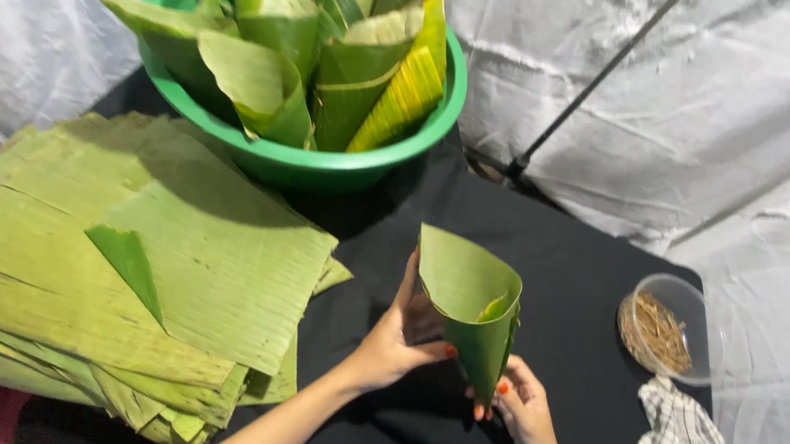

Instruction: Cleaning banana leaves with a cloth and folding them into cone shapes, then securing them with sticks.

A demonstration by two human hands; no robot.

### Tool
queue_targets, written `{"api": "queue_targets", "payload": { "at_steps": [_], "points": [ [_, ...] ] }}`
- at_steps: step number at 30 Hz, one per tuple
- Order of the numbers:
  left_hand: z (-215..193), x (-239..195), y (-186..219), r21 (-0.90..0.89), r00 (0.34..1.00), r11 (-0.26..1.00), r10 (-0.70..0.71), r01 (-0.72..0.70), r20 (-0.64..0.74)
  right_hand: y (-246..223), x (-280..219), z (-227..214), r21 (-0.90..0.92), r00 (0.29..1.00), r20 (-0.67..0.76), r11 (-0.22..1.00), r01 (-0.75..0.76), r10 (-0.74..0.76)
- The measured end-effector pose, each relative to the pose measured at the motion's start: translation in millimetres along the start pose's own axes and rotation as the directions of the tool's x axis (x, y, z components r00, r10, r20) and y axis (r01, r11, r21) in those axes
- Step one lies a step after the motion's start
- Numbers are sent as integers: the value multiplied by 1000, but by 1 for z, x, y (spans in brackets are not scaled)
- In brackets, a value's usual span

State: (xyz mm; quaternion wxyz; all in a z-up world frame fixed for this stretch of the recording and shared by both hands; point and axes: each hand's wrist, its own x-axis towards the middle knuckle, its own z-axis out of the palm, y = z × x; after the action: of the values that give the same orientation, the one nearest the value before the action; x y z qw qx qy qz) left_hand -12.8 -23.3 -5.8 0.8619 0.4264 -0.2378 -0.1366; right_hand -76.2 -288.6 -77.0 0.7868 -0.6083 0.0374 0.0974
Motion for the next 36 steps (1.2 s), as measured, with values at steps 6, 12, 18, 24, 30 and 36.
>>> {"api": "queue_targets", "payload": {
  "at_steps": [6,12,18,24,30,36],
  "points": [
    [-5,-1,-10,-10,996,996,-84,84,-8,36,16,-33,43,995,95,999,-12,7],
    [-8,-5,-2,115,997,991,-68,70,-26,79,45,-50,11,985,133,994,108,-109],
    [-3,1,32,230,997,973,47,-33,-56,-40,69,68,48,858,328,914,404,-396],
    [-1,20,117,261,975,965,68,-10,-212,-37,105,68,-6,952,128,959,283,-280],
    [-16,37,178,306,937,944,216,-128,-274,-150,134,190,-221,889,129,861,458,-440],
    [-45,50,247,654,868,742,414,-148,-273,-195,169,274,-205,877,205,857,472,-434]
  ]
}}
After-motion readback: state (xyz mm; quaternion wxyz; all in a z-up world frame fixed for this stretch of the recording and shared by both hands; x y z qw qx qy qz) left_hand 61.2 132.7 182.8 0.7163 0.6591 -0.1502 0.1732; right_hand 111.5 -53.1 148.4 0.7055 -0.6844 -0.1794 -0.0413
